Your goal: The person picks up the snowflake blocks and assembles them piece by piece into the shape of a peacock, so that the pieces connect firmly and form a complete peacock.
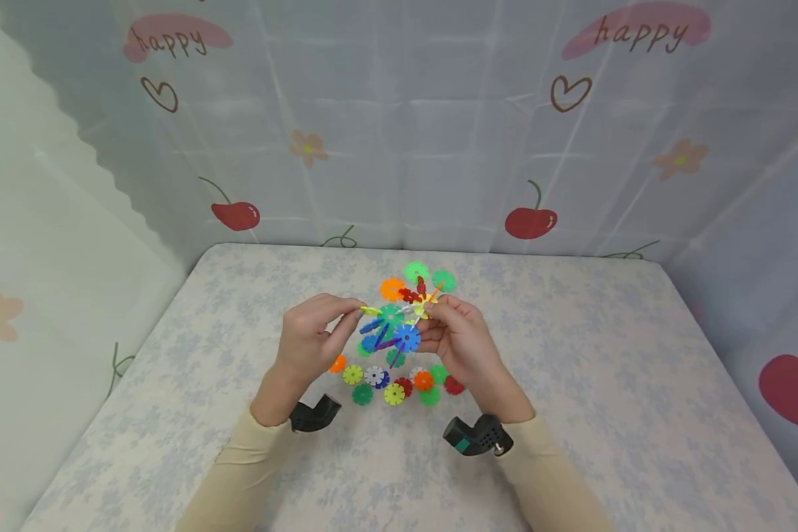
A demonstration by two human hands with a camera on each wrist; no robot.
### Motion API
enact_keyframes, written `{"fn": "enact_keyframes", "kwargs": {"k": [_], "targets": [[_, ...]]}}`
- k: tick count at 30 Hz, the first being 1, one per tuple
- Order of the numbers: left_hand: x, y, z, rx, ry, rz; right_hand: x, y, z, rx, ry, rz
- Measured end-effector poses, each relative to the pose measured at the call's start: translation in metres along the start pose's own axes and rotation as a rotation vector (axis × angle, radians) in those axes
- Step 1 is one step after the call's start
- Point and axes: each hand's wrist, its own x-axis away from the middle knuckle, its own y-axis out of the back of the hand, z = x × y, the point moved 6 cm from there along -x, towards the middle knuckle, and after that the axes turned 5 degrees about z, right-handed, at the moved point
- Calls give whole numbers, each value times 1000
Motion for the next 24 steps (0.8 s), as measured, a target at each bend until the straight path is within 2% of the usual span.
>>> {"fn": "enact_keyframes", "kwargs": {"k": [5, 7, 11, 15, 20, 24], "targets": [[0, 4, 1, 49, -12, 25, 0, 1, 0, 84, -42, -9], [0, 4, 2, 61, -15, 36, 1, 0, 0, 84, -42, 1], [0, 1, 1, 71, -21, 56, 1, -4, 2, -20, -2, 13], [0, -3, -1, 69, -15, 69, 2, -6, 3, -94, 32, -7], [0, -6, -4, 51, -25, 47, 4, -5, 4, -86, 57, -59], [1, -7, -4, 61, -25, 4, 5, -4, 4, -44, 70, -133]]}}
